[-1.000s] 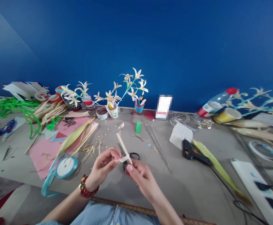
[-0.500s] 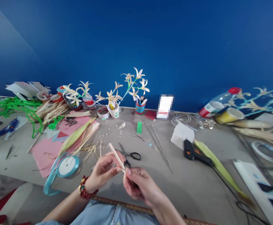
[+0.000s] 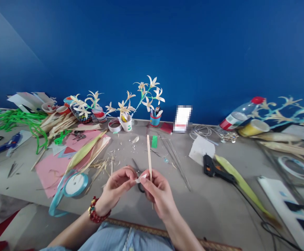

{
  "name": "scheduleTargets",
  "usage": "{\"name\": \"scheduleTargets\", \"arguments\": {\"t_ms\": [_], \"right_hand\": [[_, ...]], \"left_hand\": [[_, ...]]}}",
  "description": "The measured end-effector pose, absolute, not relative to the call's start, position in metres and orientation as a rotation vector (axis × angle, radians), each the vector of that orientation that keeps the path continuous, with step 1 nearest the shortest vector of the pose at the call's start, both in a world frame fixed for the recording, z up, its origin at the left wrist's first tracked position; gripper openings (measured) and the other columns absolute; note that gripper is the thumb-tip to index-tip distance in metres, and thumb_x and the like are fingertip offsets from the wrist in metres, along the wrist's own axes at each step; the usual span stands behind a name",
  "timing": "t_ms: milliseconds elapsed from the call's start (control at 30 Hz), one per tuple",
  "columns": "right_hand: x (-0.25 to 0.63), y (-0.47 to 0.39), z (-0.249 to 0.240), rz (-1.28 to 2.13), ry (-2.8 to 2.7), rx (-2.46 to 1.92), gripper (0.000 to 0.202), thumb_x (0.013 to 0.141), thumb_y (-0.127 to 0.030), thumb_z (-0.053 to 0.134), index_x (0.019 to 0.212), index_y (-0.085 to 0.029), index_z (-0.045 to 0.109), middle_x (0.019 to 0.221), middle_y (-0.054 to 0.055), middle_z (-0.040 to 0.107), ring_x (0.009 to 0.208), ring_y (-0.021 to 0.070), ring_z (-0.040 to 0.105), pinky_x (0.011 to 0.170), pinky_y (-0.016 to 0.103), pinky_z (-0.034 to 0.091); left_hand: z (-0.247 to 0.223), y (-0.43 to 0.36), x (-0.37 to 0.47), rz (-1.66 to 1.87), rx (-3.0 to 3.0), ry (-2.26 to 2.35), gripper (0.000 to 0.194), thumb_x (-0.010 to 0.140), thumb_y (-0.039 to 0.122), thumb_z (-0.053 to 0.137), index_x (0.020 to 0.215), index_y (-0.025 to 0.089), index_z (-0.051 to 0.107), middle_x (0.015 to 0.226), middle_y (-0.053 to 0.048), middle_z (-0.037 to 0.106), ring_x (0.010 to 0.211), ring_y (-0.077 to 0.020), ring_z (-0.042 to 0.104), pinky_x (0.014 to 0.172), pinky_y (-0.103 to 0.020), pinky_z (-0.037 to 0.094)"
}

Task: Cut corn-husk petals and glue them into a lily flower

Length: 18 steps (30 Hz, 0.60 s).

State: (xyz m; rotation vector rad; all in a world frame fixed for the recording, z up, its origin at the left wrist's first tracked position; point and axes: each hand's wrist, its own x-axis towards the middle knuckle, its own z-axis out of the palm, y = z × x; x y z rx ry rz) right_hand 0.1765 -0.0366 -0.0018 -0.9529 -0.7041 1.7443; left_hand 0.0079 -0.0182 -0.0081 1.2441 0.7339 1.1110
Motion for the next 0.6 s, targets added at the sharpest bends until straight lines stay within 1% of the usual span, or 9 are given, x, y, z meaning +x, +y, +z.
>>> {"name": "scheduleTargets", "arguments": {"t_ms": [133, 200, 333, 400, 600], "right_hand": [[0.168, -0.037, -0.002, 1.694, -0.717, -1.011, 0.034, 0.075, -0.043, 0.077, 0.075, -0.018, 0.055, 0.046, -0.012, 0.030, 0.040, 0.0023, 0.014, 0.038, 0.018, 0.010], [0.166, -0.038, -0.002, 1.645, -0.751, -1.032, 0.033, 0.076, -0.043, 0.076, 0.075, -0.017, 0.056, 0.046, -0.012, 0.031, 0.041, 0.0027, 0.017, 0.038, 0.018, 0.011], [0.166, -0.039, -0.004, 1.533, -0.831, -1.087, 0.031, 0.077, -0.041, 0.075, 0.074, -0.016, 0.057, 0.050, -0.009, 0.036, 0.042, 0.0036, 0.024, 0.039, 0.018, 0.015], [0.166, -0.039, -0.004, 1.517, -0.821, -1.088, 0.031, 0.076, -0.040, 0.076, 0.072, -0.017, 0.056, 0.049, -0.010, 0.036, 0.042, 0.0035, 0.023, 0.039, 0.018, 0.015], [0.165, -0.040, 0.001, 1.758, -0.567, -0.928, 0.031, 0.072, -0.035, 0.079, 0.071, -0.019, 0.053, 0.043, -0.013, 0.031, 0.039, 0.0024, 0.014, 0.037, 0.017, 0.012]], "left_hand": [[-0.003, -0.021, 0.006, 1.086, 1.267, 0.716, 0.013, 0.086, 0.027, 0.063, 0.084, 0.014, 0.063, 0.085, -0.006, 0.057, 0.081, -0.0161, 0.053, 0.074, -0.027, 0.041], [-0.001, -0.021, 0.006, 1.076, 1.272, 0.715, 0.016, 0.086, 0.030, 0.063, 0.087, 0.014, 0.063, 0.088, -0.006, 0.056, 0.082, -0.0166, 0.052, 0.074, -0.028, 0.041], [0.002, -0.020, 0.012, 1.068, 1.249, 0.760, 0.013, 0.086, 0.027, 0.062, 0.082, 0.014, 0.060, 0.084, -0.005, 0.055, 0.079, -0.0153, 0.050, 0.074, -0.026, 0.041], [0.002, -0.020, 0.016, 1.070, 1.179, 0.732, 0.015, 0.085, 0.028, 0.063, 0.079, 0.015, 0.058, 0.082, -0.004, 0.053, 0.078, -0.0148, 0.049, 0.073, -0.026, 0.041], [-0.005, -0.022, 0.019, 1.082, 1.035, 0.594, 0.013, 0.082, 0.025, 0.066, 0.078, 0.015, 0.059, 0.079, -0.002, 0.053, 0.074, -0.0132, 0.048, 0.069, -0.024, 0.037]]}}
